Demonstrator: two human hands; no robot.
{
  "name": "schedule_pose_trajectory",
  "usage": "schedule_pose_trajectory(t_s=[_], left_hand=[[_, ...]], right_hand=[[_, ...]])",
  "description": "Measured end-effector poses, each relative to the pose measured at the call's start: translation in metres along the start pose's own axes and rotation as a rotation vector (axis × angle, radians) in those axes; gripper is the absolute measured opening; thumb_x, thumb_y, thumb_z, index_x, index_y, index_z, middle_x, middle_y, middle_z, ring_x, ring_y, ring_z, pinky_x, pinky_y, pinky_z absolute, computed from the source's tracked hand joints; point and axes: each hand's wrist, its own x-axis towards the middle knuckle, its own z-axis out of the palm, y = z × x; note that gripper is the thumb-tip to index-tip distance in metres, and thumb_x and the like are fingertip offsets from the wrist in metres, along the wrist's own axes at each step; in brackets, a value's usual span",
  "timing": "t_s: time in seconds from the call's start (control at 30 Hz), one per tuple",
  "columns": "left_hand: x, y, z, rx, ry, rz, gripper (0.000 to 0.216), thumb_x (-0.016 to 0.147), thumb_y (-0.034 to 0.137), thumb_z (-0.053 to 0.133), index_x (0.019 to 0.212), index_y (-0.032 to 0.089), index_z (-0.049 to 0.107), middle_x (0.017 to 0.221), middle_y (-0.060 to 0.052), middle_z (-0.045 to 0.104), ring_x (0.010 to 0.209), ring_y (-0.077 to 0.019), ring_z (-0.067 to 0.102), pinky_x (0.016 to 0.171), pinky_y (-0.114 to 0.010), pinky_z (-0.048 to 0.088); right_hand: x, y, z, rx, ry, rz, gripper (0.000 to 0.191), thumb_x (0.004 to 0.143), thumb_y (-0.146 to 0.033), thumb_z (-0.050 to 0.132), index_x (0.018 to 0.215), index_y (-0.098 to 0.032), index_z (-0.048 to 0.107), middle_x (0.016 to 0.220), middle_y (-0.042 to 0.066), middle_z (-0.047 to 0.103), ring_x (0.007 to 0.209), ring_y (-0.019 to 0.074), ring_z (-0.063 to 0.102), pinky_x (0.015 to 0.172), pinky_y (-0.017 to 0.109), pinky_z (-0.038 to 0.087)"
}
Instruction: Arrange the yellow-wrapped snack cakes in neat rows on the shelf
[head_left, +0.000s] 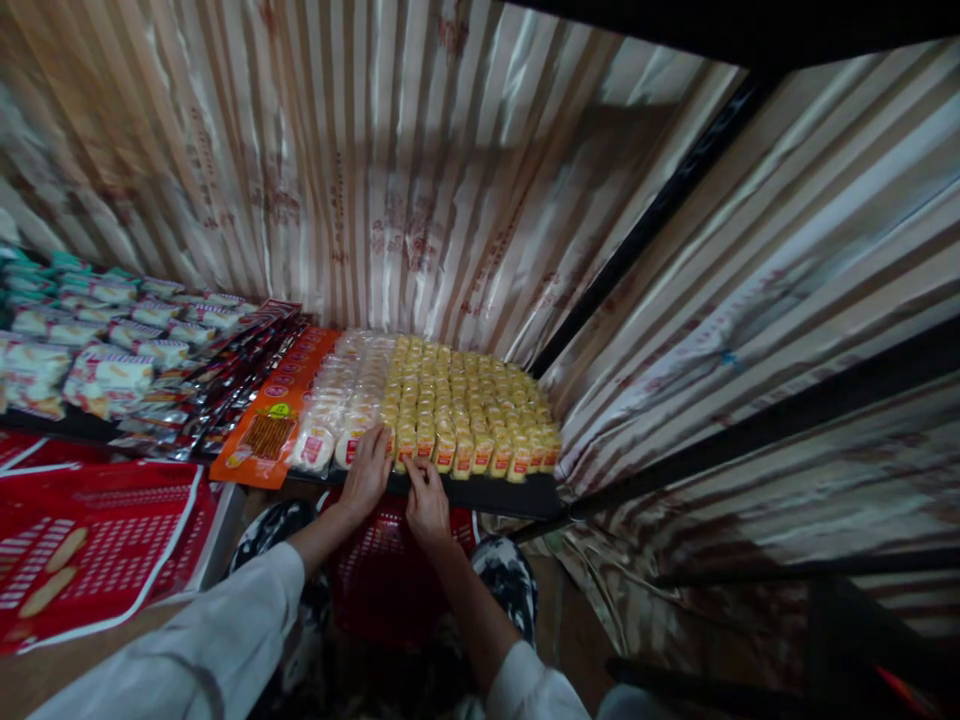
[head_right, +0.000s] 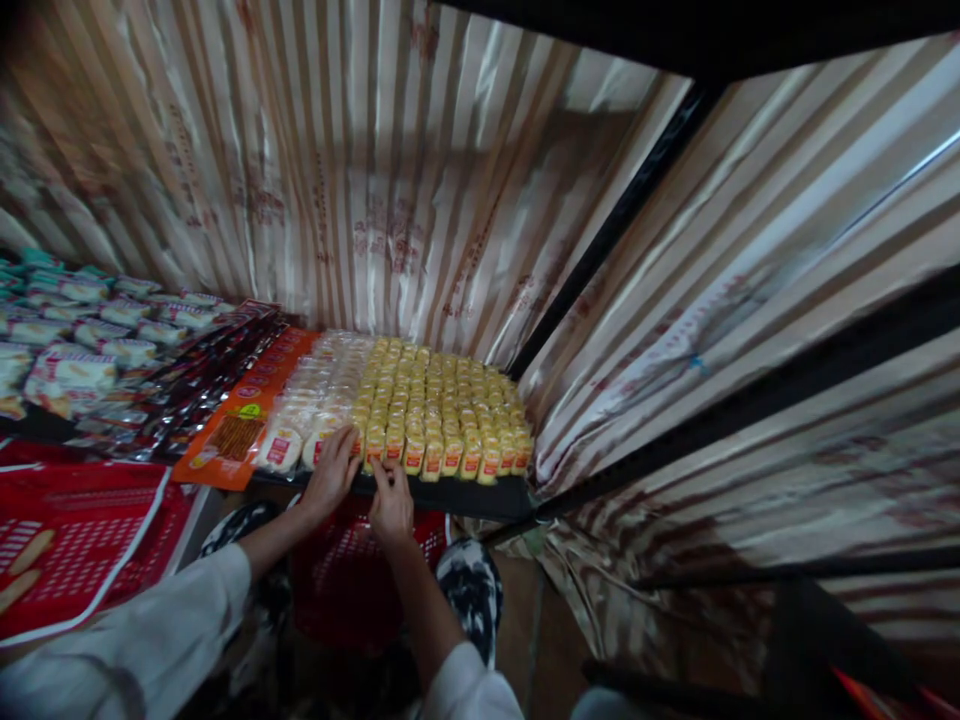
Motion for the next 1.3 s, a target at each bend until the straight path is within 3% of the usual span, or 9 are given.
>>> schedule_pose_trajectory(t_s=[0.17,0.33,0.53,0.73,0.87,1.1,1.3], left_hand=[[0.004,-0.002,-0.002,-0.016,-0.038,0.014,0.042,0.090,0.019,0.039,0.131,0.013,0.040,0.129,-0.018,0.047,0.125,-0.0270,0.042,0.102,-0.048,0.039],[-0.002,0.005,-0.001,-0.039,0.000,0.001,0.047,0.087,0.020,0.045,0.132,0.014,0.038,0.139,-0.019,0.035,0.133,-0.0307,0.030,0.103,-0.051,0.037],[-0.003,0.009,-0.001,-0.036,0.011,0.022,0.050,0.087,0.018,0.047,0.135,0.018,0.034,0.142,-0.018,0.029,0.135,-0.0320,0.026,0.103,-0.054,0.036],[-0.006,0.011,-0.005,-0.005,0.039,0.051,0.047,0.086,0.017,0.046,0.133,0.016,0.037,0.140,-0.019,0.030,0.135,-0.0324,0.026,0.103,-0.053,0.036],[-0.012,0.018,-0.008,0.034,0.042,0.160,0.040,0.087,0.015,0.045,0.127,0.016,0.046,0.134,-0.017,0.039,0.131,-0.0293,0.034,0.102,-0.049,0.039],[-0.026,0.043,0.001,0.023,-0.131,0.425,0.036,0.085,0.009,0.037,0.114,0.013,0.058,0.126,-0.015,0.052,0.122,-0.0251,0.045,0.099,-0.043,0.044],[-0.029,0.053,0.024,-0.006,-0.264,0.458,0.037,0.083,0.010,0.039,0.115,0.009,0.058,0.129,-0.018,0.052,0.122,-0.0255,0.046,0.101,-0.043,0.042]], right_hand=[[-0.002,0.003,0.004,-0.025,0.024,-0.007,0.064,0.074,-0.001,0.036,0.131,-0.025,0.050,0.106,0.009,0.052,0.095,0.0176,0.053,0.087,0.030,0.050],[-0.004,0.004,0.006,-0.021,0.032,-0.009,0.065,0.074,-0.001,0.036,0.133,-0.026,0.048,0.100,0.008,0.053,0.095,0.0176,0.053,0.087,0.031,0.050],[-0.008,0.003,-0.003,0.102,0.079,-0.090,0.062,0.076,-0.002,0.035,0.135,-0.020,0.045,0.118,0.011,0.051,0.113,0.0181,0.048,0.099,0.033,0.044],[-0.010,-0.001,-0.018,0.040,0.189,0.042,0.061,0.076,-0.002,0.036,0.133,-0.020,0.046,0.128,0.012,0.047,0.121,0.0218,0.042,0.102,0.043,0.041],[-0.008,0.003,-0.024,0.018,0.288,0.128,0.061,0.076,-0.003,0.034,0.135,-0.018,0.043,0.129,0.013,0.046,0.123,0.0226,0.040,0.102,0.047,0.038],[0.002,0.018,-0.026,0.037,0.228,0.117,0.062,0.074,-0.002,0.034,0.134,-0.014,0.044,0.132,0.013,0.047,0.124,0.0221,0.040,0.105,0.045,0.037],[-0.006,0.022,-0.039,0.060,0.223,0.102,0.060,0.072,-0.001,0.034,0.128,-0.016,0.051,0.133,0.011,0.047,0.126,0.0196,0.039,0.107,0.041,0.035]])
